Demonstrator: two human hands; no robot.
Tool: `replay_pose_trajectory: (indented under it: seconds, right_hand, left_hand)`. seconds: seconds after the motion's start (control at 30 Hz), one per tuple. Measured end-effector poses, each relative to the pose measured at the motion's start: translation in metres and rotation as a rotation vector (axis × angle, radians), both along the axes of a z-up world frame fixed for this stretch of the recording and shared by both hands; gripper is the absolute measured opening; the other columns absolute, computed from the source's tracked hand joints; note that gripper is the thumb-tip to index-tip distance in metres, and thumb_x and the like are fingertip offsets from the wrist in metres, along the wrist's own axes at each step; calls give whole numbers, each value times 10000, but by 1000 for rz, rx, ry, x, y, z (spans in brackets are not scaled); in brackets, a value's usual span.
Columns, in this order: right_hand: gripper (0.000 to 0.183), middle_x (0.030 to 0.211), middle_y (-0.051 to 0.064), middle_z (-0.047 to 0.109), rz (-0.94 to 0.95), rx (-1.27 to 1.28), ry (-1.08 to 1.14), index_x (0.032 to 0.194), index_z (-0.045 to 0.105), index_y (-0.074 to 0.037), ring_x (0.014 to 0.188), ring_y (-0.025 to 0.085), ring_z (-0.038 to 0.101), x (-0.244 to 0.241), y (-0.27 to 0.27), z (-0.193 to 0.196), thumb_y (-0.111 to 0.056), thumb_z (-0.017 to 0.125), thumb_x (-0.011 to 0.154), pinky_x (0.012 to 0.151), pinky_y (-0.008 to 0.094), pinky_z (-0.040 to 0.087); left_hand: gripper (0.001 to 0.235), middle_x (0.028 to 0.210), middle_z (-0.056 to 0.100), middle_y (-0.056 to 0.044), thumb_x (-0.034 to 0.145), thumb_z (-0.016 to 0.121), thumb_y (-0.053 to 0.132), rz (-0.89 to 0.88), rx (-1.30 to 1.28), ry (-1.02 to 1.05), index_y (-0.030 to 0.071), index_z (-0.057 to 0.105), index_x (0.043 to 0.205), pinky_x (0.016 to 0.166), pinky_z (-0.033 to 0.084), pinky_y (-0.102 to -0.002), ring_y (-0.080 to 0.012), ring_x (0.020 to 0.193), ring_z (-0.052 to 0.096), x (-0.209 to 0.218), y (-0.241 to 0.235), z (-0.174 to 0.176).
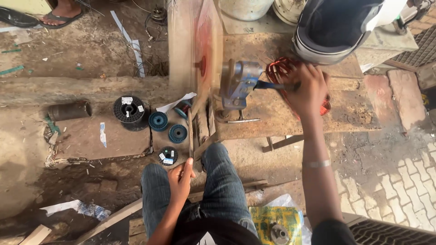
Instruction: Winding copper wire onto a spool or coil using a hand-cranked machine.
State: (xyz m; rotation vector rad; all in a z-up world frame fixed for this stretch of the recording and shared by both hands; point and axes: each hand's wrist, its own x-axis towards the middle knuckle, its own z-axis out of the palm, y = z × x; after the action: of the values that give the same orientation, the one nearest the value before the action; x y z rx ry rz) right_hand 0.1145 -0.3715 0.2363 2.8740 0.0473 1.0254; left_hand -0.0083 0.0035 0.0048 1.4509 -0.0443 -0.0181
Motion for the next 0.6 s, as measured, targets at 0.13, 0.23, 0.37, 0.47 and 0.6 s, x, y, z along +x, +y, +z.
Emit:
replay_pose_trajectory:
  seconds: [0.13,0.23,0.37,0.47,0.6]
  right_hand:
    - [186,856,-41,682,-54,131,9,858,695,-174,862,181,552,57,-3,7,-243,868,866,785,379,344]
    - [213,939,-17,691,-125,131,3,967,704,-188,960,248,562,99,-25,-34,-245,860,834,810,438,370]
    - [545,1294,63,582,-332,-161,11,1388,578,-218,1212,311,524,151,-83,-146,-89,717,877,971,557,363]
    - [580,1375,130,531,-342,-30,218,1446,533,-209,1330,369,477,123,-36,-139,-102,665,891,1058,625,344]
    - [665,1455,181,458,-299,151,458,1382,542,-184,1399,444,393,83,-9,-169,-382,748,782,1094,699,293]
  left_hand:
    - [516,471,505,12,1009,628,300,-1,-45,11,52,580,559,416,243,-267,-44,396,358,5,-3,-4]
    - [498,473,516,15,1015,621,289,12,-23,-71,58,594,575,413,250,-266,-41,396,345,8,-1,-7]
    - [513,452,503,6,1009,617,275,-1,-3,-17,47,588,551,404,225,-276,-48,378,330,11,-1,-11]
    - [514,441,483,10,1009,621,270,6,24,-30,46,587,548,410,210,-274,-49,376,314,9,-1,-7]
    - [497,465,500,24,1006,620,270,16,23,-41,54,579,560,407,217,-270,-42,392,332,11,1,11]
